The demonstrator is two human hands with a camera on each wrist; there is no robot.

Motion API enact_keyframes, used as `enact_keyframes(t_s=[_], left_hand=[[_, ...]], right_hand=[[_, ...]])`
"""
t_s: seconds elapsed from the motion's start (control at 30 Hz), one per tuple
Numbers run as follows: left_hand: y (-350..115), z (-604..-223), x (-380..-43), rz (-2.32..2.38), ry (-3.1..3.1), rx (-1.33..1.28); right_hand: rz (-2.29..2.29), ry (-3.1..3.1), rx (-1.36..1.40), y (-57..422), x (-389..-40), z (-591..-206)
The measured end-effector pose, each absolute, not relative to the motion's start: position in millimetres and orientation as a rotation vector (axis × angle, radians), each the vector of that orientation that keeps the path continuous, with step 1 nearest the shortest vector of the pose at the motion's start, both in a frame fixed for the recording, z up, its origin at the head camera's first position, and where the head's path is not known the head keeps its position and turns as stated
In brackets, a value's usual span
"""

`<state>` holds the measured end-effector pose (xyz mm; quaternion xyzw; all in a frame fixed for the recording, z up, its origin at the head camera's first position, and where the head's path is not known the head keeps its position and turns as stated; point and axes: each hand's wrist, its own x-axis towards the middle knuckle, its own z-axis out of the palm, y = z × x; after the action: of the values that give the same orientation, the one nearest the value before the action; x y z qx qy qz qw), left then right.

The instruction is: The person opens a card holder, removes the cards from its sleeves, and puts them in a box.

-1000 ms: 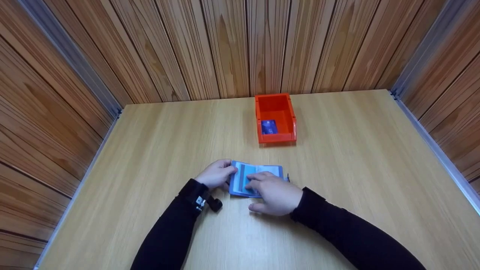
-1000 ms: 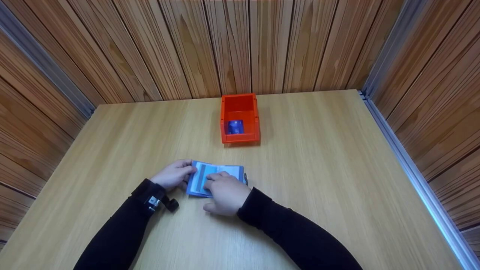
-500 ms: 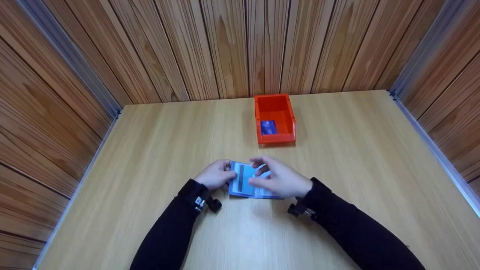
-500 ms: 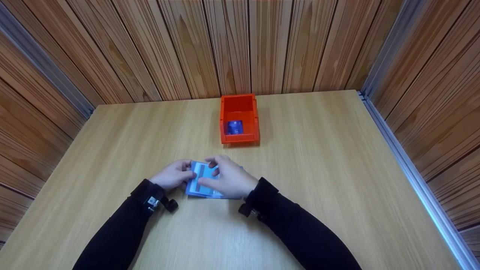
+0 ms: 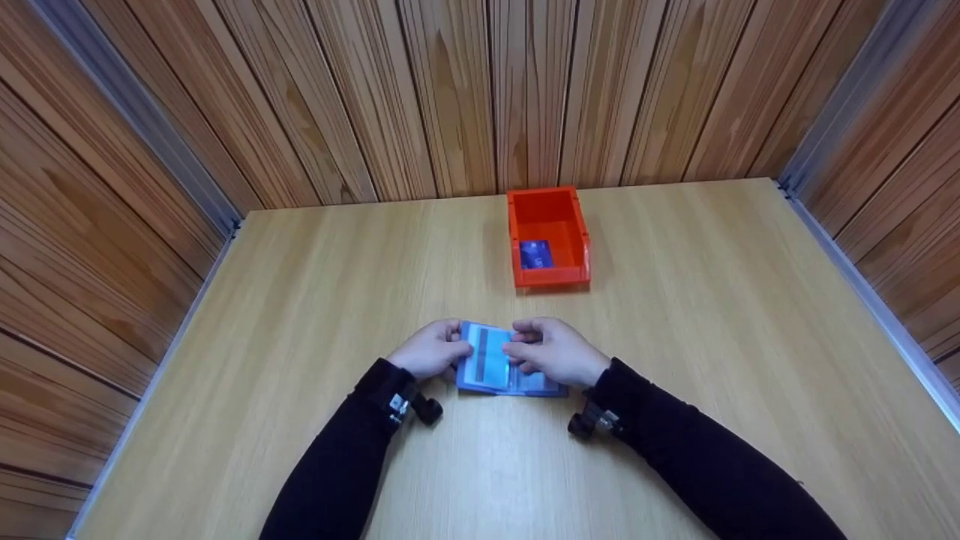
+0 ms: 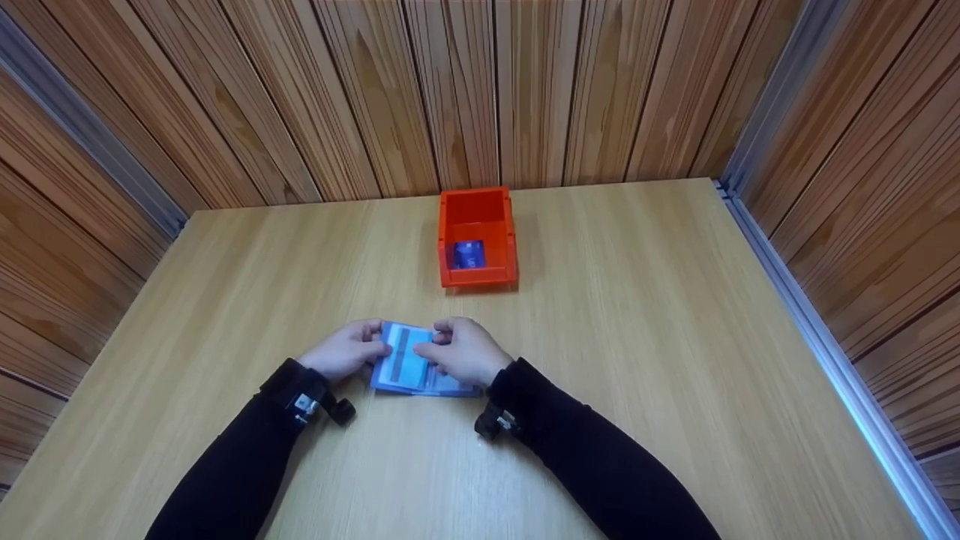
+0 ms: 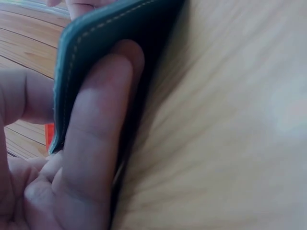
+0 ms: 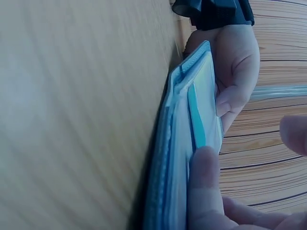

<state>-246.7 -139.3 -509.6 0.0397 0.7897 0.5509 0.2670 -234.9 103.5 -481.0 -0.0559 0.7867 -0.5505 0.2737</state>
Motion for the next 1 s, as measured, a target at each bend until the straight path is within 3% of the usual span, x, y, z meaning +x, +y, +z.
enact_keyframes(t_s=[1.0], left_hand=[[-139.4,-510.7,-245.5,1.481,2.163,0.138]], right_hand=[[-1.526,2.101,-0.155,106.4,-242.5,-487.3]])
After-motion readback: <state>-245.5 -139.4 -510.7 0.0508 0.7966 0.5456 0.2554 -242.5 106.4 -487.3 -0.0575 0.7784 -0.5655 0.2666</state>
